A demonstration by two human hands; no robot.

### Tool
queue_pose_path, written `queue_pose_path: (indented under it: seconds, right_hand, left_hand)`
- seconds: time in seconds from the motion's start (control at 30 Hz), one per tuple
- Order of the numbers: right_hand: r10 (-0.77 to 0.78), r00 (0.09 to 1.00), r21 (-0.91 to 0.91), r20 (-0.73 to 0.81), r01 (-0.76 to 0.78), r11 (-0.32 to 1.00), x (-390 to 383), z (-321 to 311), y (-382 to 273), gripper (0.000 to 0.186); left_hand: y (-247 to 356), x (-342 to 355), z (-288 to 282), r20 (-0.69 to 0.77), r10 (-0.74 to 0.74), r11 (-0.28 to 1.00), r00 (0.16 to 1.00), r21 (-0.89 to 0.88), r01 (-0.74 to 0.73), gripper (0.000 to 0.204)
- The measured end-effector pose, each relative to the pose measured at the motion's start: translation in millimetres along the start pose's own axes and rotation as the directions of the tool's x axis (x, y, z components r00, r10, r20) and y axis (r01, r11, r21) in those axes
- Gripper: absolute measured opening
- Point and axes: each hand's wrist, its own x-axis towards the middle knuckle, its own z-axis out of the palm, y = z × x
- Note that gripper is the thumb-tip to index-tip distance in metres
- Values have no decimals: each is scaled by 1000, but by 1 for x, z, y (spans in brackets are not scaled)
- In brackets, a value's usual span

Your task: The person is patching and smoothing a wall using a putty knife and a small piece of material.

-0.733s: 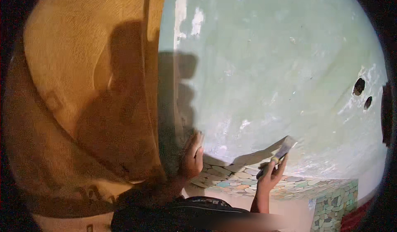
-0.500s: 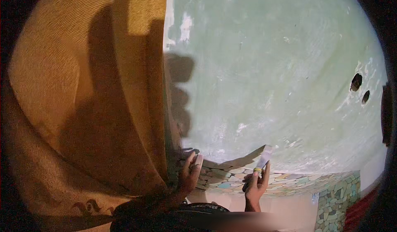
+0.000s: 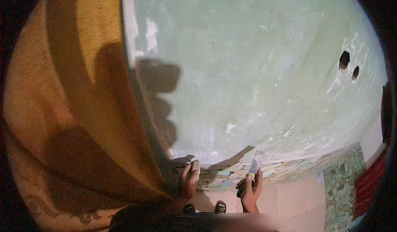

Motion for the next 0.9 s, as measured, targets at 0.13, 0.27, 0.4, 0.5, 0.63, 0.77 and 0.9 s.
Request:
queue_pose_path:
  seconds: [0.13,0.27,0.4,0.5,0.63,0.77,0.9]
  right_hand:
    - [136,989,-4,-54,-137,991,-9,-19,-3,39]
    - [120,987,19,-110,-119,993,-20,-30,-12,25]
    - [243,961,105,-134,-230,968,-29,-62,-23,25]
    - [280,953,110,-114,-267,957,-32,-96,-35,29]
    - [294,946,100,-139,-282,954,-44,-146,-49,27]
    - [253,942,96,-219,-237,967,-57,-195,-62,26]
    - [267,905,133,-331,-235,963,-80,-241,-70,26]
  left_hand:
    - [96,-47,51,140,-166,986,976,16,166,60]
    - [122,-68,85,95,-79,997,992,29,76,59]
    - [123,-82,115,135,-130,991,982,32,126,55]
    - [101,-94,138,156,-176,983,972,76,166,53]
    - [76,-117,182,227,-242,970,943,82,230,52]
    - [47,-141,229,344,-378,925,859,169,339,46]
    - [31,-172,280,453,-383,923,805,222,314,40]
